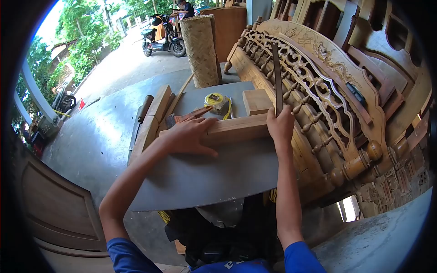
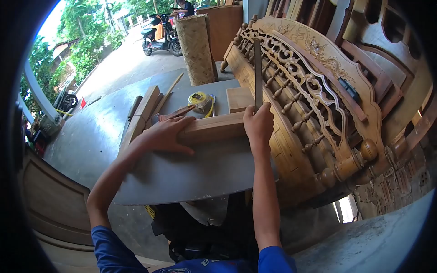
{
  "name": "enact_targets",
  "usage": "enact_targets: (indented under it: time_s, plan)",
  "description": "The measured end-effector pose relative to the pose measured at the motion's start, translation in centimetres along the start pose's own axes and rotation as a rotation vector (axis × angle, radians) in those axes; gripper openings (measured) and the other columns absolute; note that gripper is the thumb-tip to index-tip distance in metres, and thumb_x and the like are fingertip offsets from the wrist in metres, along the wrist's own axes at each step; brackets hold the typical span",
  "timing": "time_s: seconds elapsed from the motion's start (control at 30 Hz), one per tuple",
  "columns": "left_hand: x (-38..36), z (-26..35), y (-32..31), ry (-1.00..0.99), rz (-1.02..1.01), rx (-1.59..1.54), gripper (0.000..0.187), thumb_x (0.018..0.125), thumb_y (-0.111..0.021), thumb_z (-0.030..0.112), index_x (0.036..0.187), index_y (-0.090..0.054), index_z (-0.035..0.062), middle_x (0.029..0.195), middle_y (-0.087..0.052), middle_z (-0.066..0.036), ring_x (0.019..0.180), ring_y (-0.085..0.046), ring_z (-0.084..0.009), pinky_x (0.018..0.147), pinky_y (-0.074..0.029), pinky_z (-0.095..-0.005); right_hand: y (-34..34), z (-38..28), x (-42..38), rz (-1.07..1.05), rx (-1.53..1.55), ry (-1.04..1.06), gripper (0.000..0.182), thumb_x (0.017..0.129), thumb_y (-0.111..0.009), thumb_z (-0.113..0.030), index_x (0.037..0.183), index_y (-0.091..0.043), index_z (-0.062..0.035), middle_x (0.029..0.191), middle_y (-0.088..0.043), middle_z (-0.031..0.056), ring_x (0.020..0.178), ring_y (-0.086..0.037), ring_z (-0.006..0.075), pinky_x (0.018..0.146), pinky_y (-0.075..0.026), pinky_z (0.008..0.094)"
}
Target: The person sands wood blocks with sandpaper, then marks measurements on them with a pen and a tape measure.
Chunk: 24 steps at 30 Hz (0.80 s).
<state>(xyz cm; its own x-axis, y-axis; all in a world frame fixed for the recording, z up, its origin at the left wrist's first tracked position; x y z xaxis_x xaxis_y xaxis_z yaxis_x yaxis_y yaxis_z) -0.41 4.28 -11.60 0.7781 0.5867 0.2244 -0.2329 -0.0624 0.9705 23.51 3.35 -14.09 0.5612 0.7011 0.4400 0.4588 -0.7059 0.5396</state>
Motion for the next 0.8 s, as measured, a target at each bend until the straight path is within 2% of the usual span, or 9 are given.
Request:
enact_targets:
  time_s: [0.1, 0.2, 0.3, 0.4, 0.5, 0.53, 0.63, 0.73, 0.8]
  plan:
    - [0.6, -0.5, -0.9, 0.221, -0.110, -0.040, 0.056, 0.071, -0.067, 0.045, 0.110, -0.052, 0.0077, 0.093, -0.060, -0.014, 0.092, -0.055, -0.0315, 0.082, -0.038, -0.0435, 0.3, -0.2, -0.2, 0.010, 0.023, 0.056, 0.027, 0.081, -0.054, -0.021, 0.086, -0.045, 0.0029, 0.071, -0.059, 0.0239, 0.070, -0.060, 0.0393, 0.060, -0.049, 0.0454]
    - [0.2, -0.3, -0.7, 0.120, -0.004, 0.044, 0.055, 0.074, -0.063, 0.048, 0.111, -0.049, 0.0092, 0.084, -0.061, -0.014, 0.082, -0.059, -0.0311, 0.068, -0.044, -0.0405, 0.3, -0.4, -0.1, 0.018, 0.042, 0.087, 0.025, 0.081, -0.055, -0.020, 0.086, -0.045, 0.0024, 0.070, -0.060, 0.0228, 0.069, -0.060, 0.0386, 0.060, -0.048, 0.0449]
    - [-0.3, 0.2, 0.0, 0.251, -0.123, -0.055, 0.054, 0.074, -0.063, 0.048, 0.109, -0.054, 0.0086, 0.089, -0.061, -0.016, 0.085, -0.059, -0.0301, 0.073, -0.045, -0.0397, 0.1, -0.5, -0.3, 0.007, 0.018, 0.092, 0.024, 0.080, -0.054, -0.019, 0.086, -0.045, 0.0020, 0.069, -0.060, 0.0217, 0.068, -0.060, 0.0383, 0.060, -0.048, 0.0447]
    - [0.0, -2.2, 0.2, 0.200, 0.025, -0.404, 0.049, 0.075, -0.063, 0.046, 0.105, -0.060, 0.0068, 0.087, -0.061, -0.017, 0.088, -0.059, -0.0286, 0.077, -0.045, -0.0372, 0.1, -0.5, -0.2, -0.015, 0.018, 0.083, 0.023, 0.079, -0.054, -0.018, 0.086, -0.046, 0.0022, 0.071, -0.060, 0.0214, 0.068, -0.060, 0.0384, 0.061, -0.048, 0.0454]
    - [1.1, -4.6, 0.5, 0.308, 0.105, -0.248, 0.044, 0.077, -0.062, 0.043, 0.099, -0.064, 0.0051, 0.090, -0.062, -0.017, 0.091, -0.058, -0.0280, 0.081, -0.045, -0.0357, 0.0, -0.5, -0.1, -0.013, -0.049, 0.093, 0.024, 0.079, -0.054, -0.019, 0.087, -0.047, 0.0023, 0.072, -0.060, 0.0224, 0.070, -0.060, 0.0386, 0.062, -0.048, 0.0459]
    - [1.3, -5.0, 0.1, 0.312, 0.038, -0.196, 0.035, 0.076, -0.064, 0.036, 0.099, -0.065, 0.0086, 0.095, -0.062, -0.015, 0.092, -0.057, -0.0283, 0.081, -0.045, -0.0360, -0.1, -0.5, -0.1, -0.025, -0.035, 0.082, 0.024, 0.079, -0.054, -0.019, 0.087, -0.047, 0.0023, 0.072, -0.060, 0.0227, 0.070, -0.060, 0.0388, 0.063, -0.048, 0.0458]
    - [2.8, -5.8, -1.7, 0.408, -0.356, -0.210, 0.029, 0.070, -0.067, 0.028, 0.095, -0.066, 0.0117, 0.100, -0.059, -0.013, 0.095, -0.055, -0.0277, 0.082, -0.044, -0.0368, -0.1, -0.5, -0.1, -0.046, -0.022, 0.067, 0.024, 0.079, -0.054, -0.020, 0.086, -0.048, 0.0022, 0.074, -0.060, 0.0236, 0.071, -0.060, 0.0392, 0.063, -0.048, 0.0458]
    - [3.5, -4.7, 0.4, 0.199, -0.142, -0.021, 0.031, 0.064, -0.068, 0.023, 0.093, -0.063, 0.0123, 0.101, -0.056, -0.015, 0.097, -0.053, -0.0286, 0.083, -0.044, -0.0388, 0.1, -0.7, -0.2, -0.043, -0.046, 0.087, 0.024, 0.079, -0.054, -0.020, 0.087, -0.048, 0.0023, 0.074, -0.060, 0.0241, 0.072, -0.060, 0.0393, 0.064, -0.048, 0.0459]
    - [3.8, -5.8, 0.5, 0.249, 0.005, -0.130, 0.038, 0.063, -0.069, 0.019, 0.098, -0.058, 0.0093, 0.101, -0.054, -0.015, 0.099, -0.052, -0.0308, 0.085, -0.042, -0.0386, 0.0, -0.7, -0.2, -0.049, -0.051, 0.087, 0.024, 0.079, -0.053, -0.020, 0.087, -0.048, 0.0024, 0.074, -0.060, 0.0243, 0.072, -0.060, 0.0391, 0.064, -0.049, 0.0459]
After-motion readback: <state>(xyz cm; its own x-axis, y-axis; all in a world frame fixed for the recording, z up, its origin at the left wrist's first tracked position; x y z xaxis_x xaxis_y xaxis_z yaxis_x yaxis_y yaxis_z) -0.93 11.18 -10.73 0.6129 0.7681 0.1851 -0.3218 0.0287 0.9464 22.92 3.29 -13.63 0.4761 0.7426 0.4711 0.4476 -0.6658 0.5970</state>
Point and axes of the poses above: each hand's wrist, its own x-axis towards the middle knuckle, its own y-axis out of the back of the hand, z = x × y, the point moved 6 cm from there along x, towards the middle knuckle
